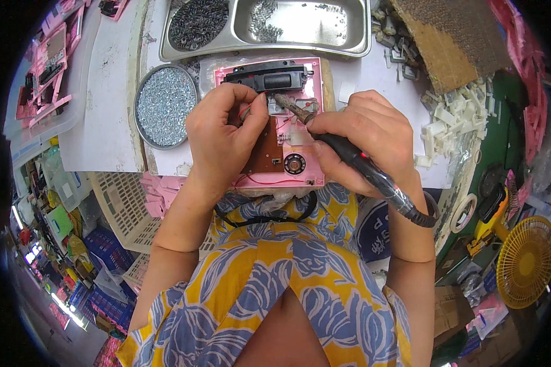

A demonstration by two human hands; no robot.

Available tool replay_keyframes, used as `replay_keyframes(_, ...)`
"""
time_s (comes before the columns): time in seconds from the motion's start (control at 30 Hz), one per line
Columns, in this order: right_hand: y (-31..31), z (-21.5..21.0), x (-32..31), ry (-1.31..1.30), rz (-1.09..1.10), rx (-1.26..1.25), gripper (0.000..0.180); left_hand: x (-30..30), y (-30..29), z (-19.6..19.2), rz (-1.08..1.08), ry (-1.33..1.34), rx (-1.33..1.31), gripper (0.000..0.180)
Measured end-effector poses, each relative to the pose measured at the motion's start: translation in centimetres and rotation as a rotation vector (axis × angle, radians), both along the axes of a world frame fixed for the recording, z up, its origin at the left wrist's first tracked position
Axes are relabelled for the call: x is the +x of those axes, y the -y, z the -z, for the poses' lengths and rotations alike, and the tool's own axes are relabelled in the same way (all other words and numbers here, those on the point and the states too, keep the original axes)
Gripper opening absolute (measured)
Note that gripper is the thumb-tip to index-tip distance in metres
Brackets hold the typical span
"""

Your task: Soldering components and assembling a pink electronic toy device.

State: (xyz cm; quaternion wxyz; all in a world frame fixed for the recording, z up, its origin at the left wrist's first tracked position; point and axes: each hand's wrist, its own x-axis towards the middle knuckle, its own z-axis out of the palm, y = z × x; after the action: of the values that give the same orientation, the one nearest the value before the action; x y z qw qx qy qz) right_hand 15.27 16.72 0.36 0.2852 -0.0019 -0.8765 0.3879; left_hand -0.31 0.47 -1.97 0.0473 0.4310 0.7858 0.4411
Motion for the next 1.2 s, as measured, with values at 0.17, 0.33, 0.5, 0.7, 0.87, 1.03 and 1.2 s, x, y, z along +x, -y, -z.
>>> replay_keyframes(0.17,-0.1,-0.4,0.2,-0.021,-0.011,0.035,0.024,0.0,0.0,0.1,-0.01,0.008,-0.009,0.01)
replay_keyframes(0.33,0.4,-1.0,1.7,-0.05,-0.009,-0.011,0.025,0.0,0.0,0.3,-0.021,0.002,0.017,0.009)
replay_keyframes(0.5,0.4,-1.4,3.2,-0.035,0.001,-0.044,0.024,0.1,-0.1,0.2,-0.032,-0.01,0.008,0.012)
replay_keyframes(0.7,0.2,-0.7,4.1,-0.041,0.03,-0.053,0.025,0.2,-0.2,0.0,-0.032,-0.014,-0.016,0.011)
replay_keyframes(0.87,0.0,-0.6,4.0,-0.075,0.042,-0.064,0.026,0.3,0.0,-0.2,-0.039,0.007,-0.033,0.01)
replay_keyframes(1.03,-0.1,-0.6,4.1,-0.077,0.055,-0.057,0.027,0.2,0.0,-0.2,-0.038,0.005,-0.039,0.01)
replay_keyframes(1.2,-0.2,-0.6,4.2,-0.078,0.057,-0.07,0.026,0.2,-0.1,-0.2,-0.04,0.001,-0.032,0.01)
